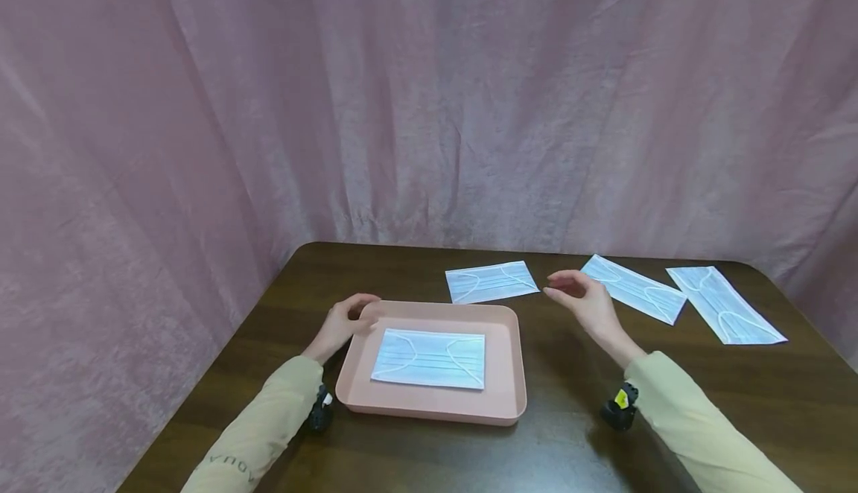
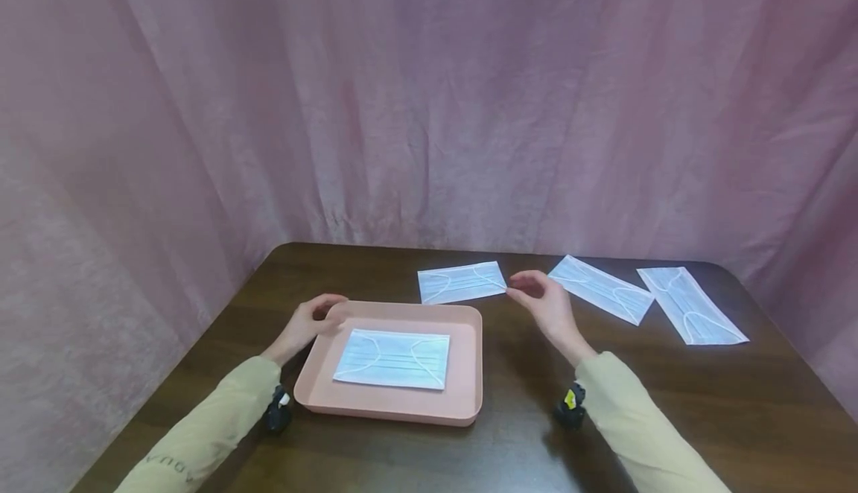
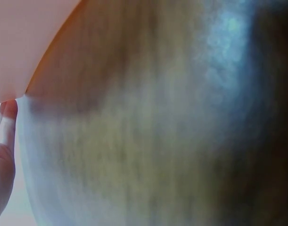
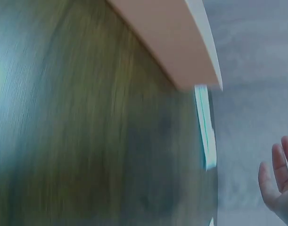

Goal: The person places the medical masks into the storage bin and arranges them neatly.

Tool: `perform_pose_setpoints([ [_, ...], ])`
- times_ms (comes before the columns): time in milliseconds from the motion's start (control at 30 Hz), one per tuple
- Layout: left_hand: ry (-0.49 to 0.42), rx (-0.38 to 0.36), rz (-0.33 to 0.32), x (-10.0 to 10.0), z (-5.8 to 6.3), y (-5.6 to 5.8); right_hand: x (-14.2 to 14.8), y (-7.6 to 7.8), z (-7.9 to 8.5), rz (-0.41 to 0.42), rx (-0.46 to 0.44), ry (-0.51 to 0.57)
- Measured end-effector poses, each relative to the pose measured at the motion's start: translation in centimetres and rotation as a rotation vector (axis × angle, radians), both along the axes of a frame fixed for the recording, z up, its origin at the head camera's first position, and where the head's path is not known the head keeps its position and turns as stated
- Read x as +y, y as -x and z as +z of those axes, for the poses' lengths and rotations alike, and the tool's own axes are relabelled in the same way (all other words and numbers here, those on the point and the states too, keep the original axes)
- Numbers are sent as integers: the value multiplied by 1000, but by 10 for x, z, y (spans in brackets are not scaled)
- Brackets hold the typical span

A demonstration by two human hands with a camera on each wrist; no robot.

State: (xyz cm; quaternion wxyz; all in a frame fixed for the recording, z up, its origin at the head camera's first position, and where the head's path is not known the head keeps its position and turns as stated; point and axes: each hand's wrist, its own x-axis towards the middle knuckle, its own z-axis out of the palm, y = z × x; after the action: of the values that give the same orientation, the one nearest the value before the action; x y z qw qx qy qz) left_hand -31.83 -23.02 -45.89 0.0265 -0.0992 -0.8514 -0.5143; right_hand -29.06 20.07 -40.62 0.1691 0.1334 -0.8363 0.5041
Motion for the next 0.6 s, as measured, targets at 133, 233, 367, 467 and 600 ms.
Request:
perform_pose_setpoints([
  [133, 12, 10, 0, 0, 0, 0, 31, -2, 0, -77, 60, -14],
  [233, 17, 7, 7, -2, 0, -1, 60, 5, -11, -157, 88, -39],
  [367, 8, 14, 0, -3, 4, -5, 118, 36, -58, -294, 62, -112],
  [467, 21, 11, 8, -6, 5, -6, 151, 46, -78, -367, 53, -147],
  [600, 43, -5, 36, -10, 2, -3, 165, 20, -53, -415, 28, -128],
])
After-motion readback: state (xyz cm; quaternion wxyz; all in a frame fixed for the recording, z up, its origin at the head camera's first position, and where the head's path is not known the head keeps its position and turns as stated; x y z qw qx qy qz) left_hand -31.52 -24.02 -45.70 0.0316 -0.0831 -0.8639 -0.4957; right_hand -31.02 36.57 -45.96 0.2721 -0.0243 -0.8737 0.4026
